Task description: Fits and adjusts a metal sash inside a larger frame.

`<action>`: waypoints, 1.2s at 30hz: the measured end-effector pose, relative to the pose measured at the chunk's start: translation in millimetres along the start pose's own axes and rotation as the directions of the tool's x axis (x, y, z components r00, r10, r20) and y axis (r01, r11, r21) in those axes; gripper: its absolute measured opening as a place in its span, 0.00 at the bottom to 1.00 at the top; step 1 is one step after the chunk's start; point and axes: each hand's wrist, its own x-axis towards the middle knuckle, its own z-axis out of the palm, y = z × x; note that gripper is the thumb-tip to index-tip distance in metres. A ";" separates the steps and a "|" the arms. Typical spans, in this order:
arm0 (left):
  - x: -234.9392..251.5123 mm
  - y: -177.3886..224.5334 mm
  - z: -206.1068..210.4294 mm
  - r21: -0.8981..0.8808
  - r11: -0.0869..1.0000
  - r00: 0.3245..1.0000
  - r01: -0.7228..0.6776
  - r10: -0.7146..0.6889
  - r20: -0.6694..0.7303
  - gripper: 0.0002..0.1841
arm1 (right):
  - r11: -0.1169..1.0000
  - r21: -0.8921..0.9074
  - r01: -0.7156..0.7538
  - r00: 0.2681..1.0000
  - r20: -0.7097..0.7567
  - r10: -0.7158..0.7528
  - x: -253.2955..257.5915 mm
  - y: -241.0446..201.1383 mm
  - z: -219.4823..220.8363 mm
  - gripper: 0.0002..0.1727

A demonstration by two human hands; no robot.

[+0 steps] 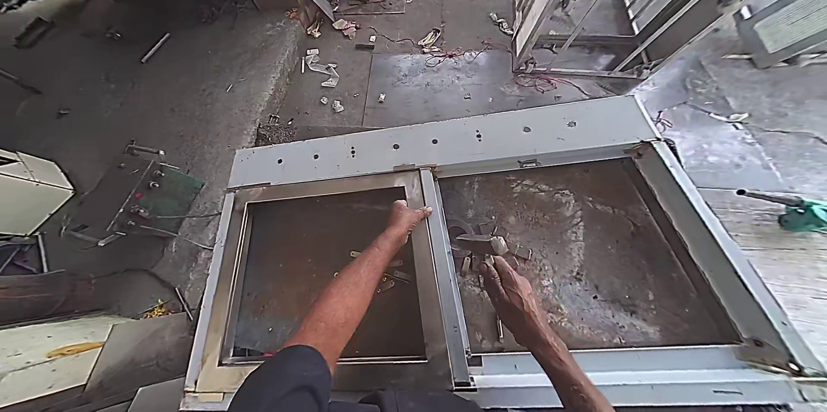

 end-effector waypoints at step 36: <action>-4.7 2.8 4.3 -0.052 0.997 0.998 -0.056 0.054 -0.041 0.29 | 0.955 -0.166 0.245 0.848 0.514 -0.128 -159.4 23.0 -2.0 0.37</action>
